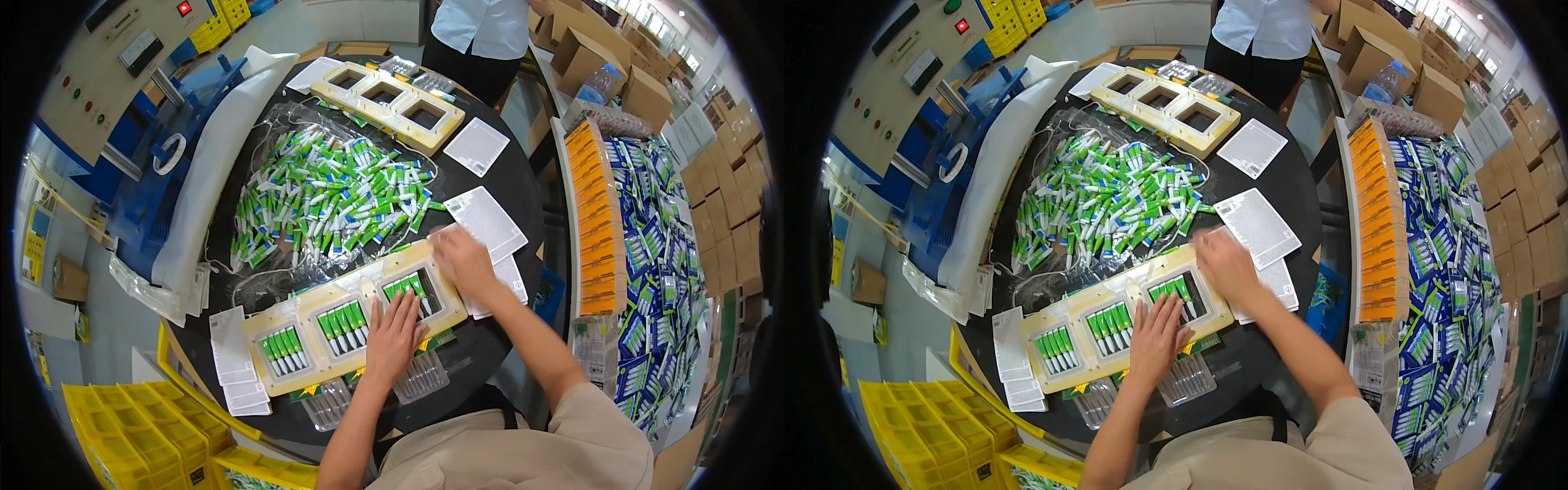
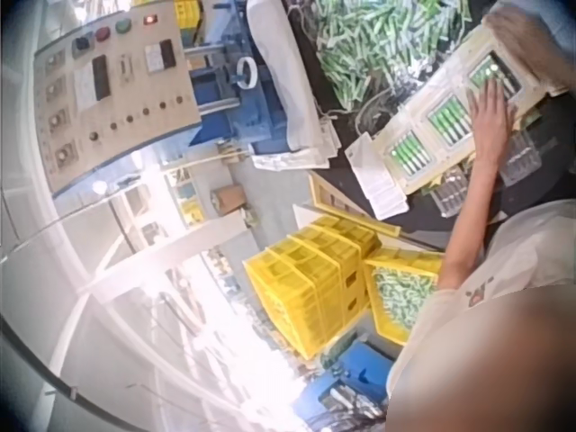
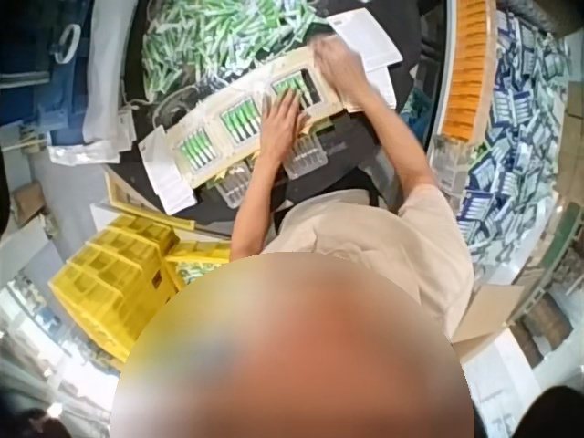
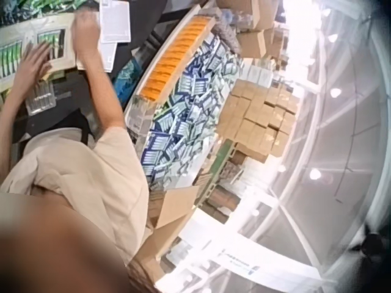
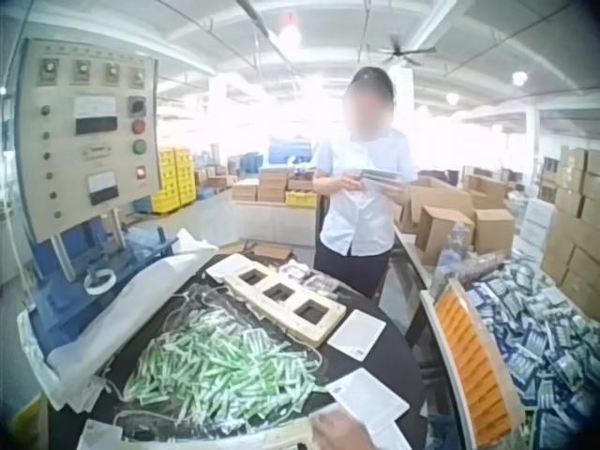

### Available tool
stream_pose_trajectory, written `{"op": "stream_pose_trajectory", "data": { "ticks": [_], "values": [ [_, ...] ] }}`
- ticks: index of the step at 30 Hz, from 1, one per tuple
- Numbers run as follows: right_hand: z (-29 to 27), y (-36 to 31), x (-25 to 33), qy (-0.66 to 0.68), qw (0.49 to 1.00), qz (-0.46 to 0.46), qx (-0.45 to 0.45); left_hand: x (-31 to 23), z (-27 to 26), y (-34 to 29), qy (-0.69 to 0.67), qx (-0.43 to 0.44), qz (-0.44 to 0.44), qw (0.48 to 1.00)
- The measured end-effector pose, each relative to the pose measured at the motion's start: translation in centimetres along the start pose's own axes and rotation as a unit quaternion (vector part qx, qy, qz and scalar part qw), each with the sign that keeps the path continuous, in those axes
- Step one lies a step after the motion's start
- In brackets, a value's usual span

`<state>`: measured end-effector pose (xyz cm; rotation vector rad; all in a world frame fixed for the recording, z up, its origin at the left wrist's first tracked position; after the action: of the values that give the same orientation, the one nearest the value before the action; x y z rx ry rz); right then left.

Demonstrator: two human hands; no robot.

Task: The person places green cylindrical batteries into a multi-slot wooden jig on a workbench, then covers the filled slots with white paper sheets. The person repeats this cycle multiple times, handling batteries and paper sheets by hand.

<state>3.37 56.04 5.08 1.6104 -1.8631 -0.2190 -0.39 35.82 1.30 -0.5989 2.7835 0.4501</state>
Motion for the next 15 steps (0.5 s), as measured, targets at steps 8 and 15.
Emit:
{"op": "stream_pose_trajectory", "data": {
  "ticks": [8,15],
  "values": [
    [5.3,6.1,-7.8,-0.217,0.946,-0.18,0.163,-0.7,0.8,0.7,0.051,0.045,0.044,0.997],
    [3.7,4.2,-8.1,-0.115,0.984,-0.109,0.08,-0.6,1.1,0.6,0.052,0.047,0.04,0.997]
  ]
}}
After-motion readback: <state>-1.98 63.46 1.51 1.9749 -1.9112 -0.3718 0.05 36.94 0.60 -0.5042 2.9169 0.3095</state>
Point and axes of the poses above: each hand's wrist, its own y-axis towards the middle knuckle, its own z-axis out of the palm, x = y × z, the point moved 4 cm from there along y, towards the middle knuckle, and after that the axes turned 5 degrees about -z, right-handed, at the moved point
